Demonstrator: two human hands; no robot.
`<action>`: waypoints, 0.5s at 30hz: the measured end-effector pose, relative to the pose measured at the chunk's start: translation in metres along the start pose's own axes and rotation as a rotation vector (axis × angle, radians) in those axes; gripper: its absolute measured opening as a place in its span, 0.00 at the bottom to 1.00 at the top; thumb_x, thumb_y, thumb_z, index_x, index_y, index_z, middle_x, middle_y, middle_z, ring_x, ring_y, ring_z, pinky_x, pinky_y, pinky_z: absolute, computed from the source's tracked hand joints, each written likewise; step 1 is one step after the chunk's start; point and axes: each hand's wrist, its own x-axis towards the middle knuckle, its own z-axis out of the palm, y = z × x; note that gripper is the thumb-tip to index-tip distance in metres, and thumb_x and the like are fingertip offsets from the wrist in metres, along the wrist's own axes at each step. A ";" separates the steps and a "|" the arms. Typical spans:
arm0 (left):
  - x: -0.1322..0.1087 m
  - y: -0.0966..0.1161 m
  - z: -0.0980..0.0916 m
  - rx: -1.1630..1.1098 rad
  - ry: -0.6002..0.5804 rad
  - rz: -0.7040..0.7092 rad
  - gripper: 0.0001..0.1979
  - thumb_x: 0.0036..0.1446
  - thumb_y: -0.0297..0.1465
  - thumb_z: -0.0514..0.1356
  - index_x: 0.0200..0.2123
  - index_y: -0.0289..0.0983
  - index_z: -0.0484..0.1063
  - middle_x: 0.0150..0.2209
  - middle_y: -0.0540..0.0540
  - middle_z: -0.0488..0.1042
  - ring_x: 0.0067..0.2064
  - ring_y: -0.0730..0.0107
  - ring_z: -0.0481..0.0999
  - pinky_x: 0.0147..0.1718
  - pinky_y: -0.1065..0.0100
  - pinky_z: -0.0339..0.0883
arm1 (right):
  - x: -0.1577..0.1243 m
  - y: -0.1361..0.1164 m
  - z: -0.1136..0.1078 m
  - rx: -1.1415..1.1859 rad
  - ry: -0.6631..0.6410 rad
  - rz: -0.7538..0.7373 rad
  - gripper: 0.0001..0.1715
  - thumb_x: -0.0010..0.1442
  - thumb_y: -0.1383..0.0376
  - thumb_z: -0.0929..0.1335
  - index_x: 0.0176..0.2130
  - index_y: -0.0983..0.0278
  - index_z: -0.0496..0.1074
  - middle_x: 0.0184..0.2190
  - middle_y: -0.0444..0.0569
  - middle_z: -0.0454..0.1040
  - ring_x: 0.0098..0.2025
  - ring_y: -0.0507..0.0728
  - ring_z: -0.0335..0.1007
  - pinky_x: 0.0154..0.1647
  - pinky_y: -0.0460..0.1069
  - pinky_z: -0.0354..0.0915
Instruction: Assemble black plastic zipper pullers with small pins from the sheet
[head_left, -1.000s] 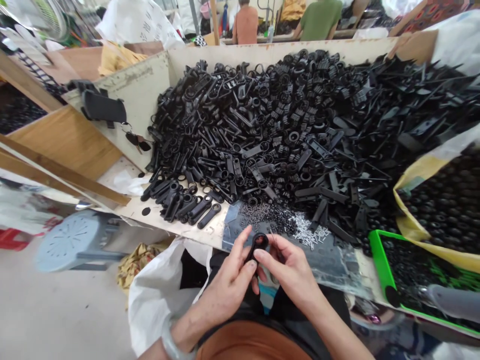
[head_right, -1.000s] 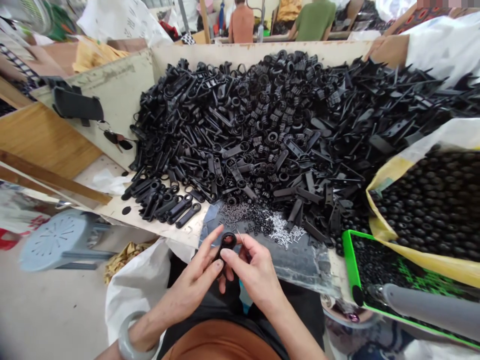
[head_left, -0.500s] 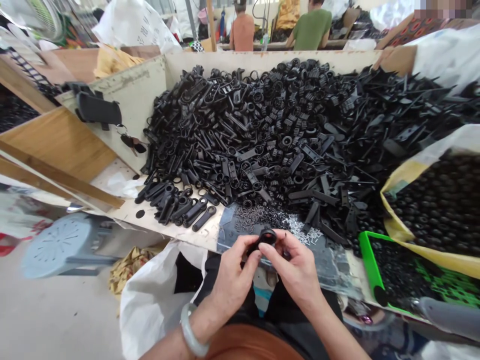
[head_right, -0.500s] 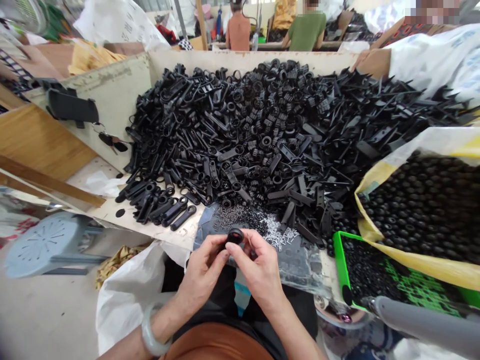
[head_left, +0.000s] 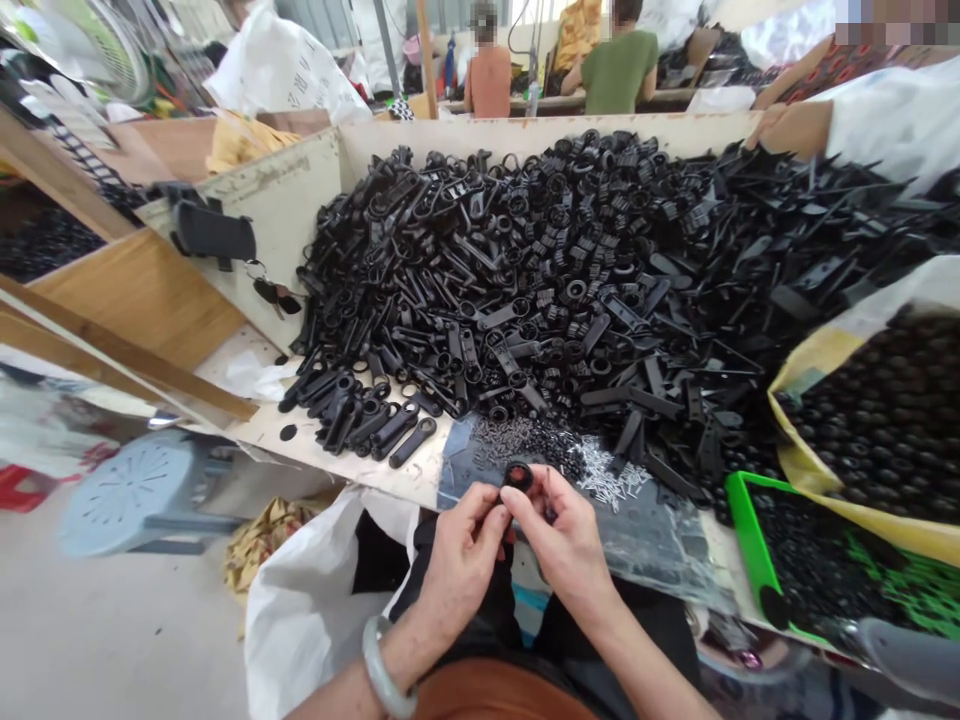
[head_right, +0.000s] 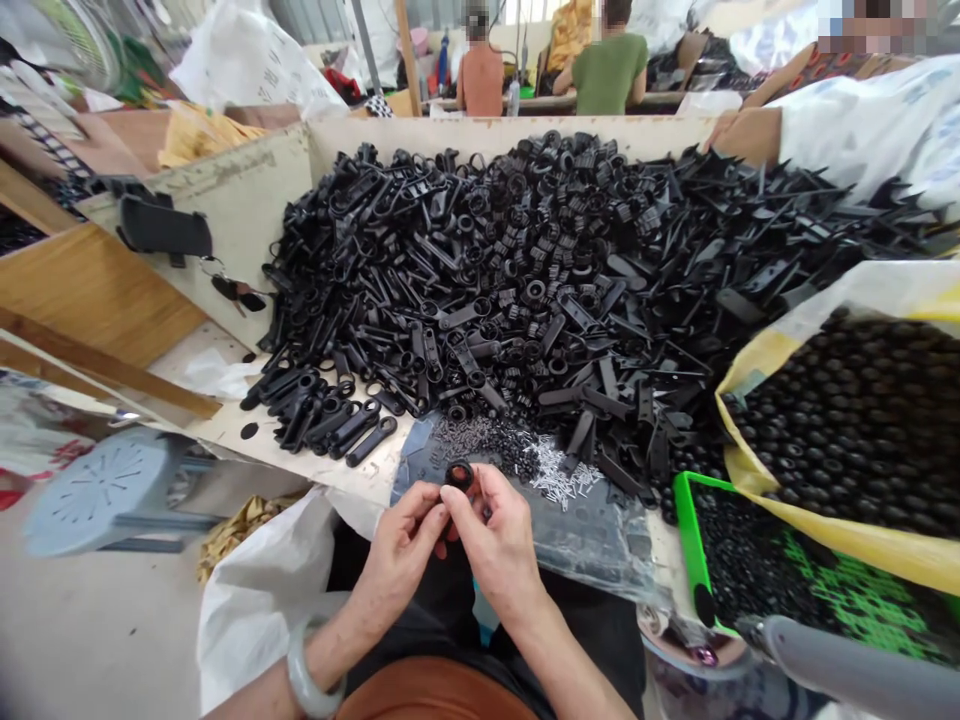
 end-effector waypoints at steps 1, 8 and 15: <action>-0.003 -0.002 -0.001 -0.033 -0.001 -0.034 0.16 0.65 0.46 0.61 0.35 0.39 0.71 0.26 0.51 0.71 0.27 0.72 0.69 0.26 0.72 0.62 | -0.001 0.004 0.001 0.019 -0.025 0.029 0.22 0.57 0.48 0.75 0.38 0.63 0.75 0.25 0.42 0.69 0.23 0.51 0.63 0.23 0.46 0.63; -0.003 0.007 -0.059 0.159 0.196 0.004 0.13 0.64 0.44 0.61 0.36 0.40 0.72 0.28 0.48 0.76 0.32 0.64 0.74 0.35 0.65 0.66 | 0.006 0.019 -0.020 -0.232 -0.256 -0.013 0.23 0.56 0.45 0.74 0.38 0.61 0.83 0.23 0.44 0.73 0.23 0.53 0.62 0.24 0.47 0.61; 0.050 0.032 -0.121 1.126 0.634 0.333 0.06 0.56 0.31 0.65 0.27 0.39 0.74 0.48 0.39 0.76 0.57 0.45 0.68 0.55 0.46 0.55 | 0.067 -0.015 -0.023 -0.608 -0.190 -0.249 0.20 0.66 0.50 0.67 0.41 0.60 0.82 0.29 0.47 0.81 0.27 0.56 0.71 0.28 0.49 0.65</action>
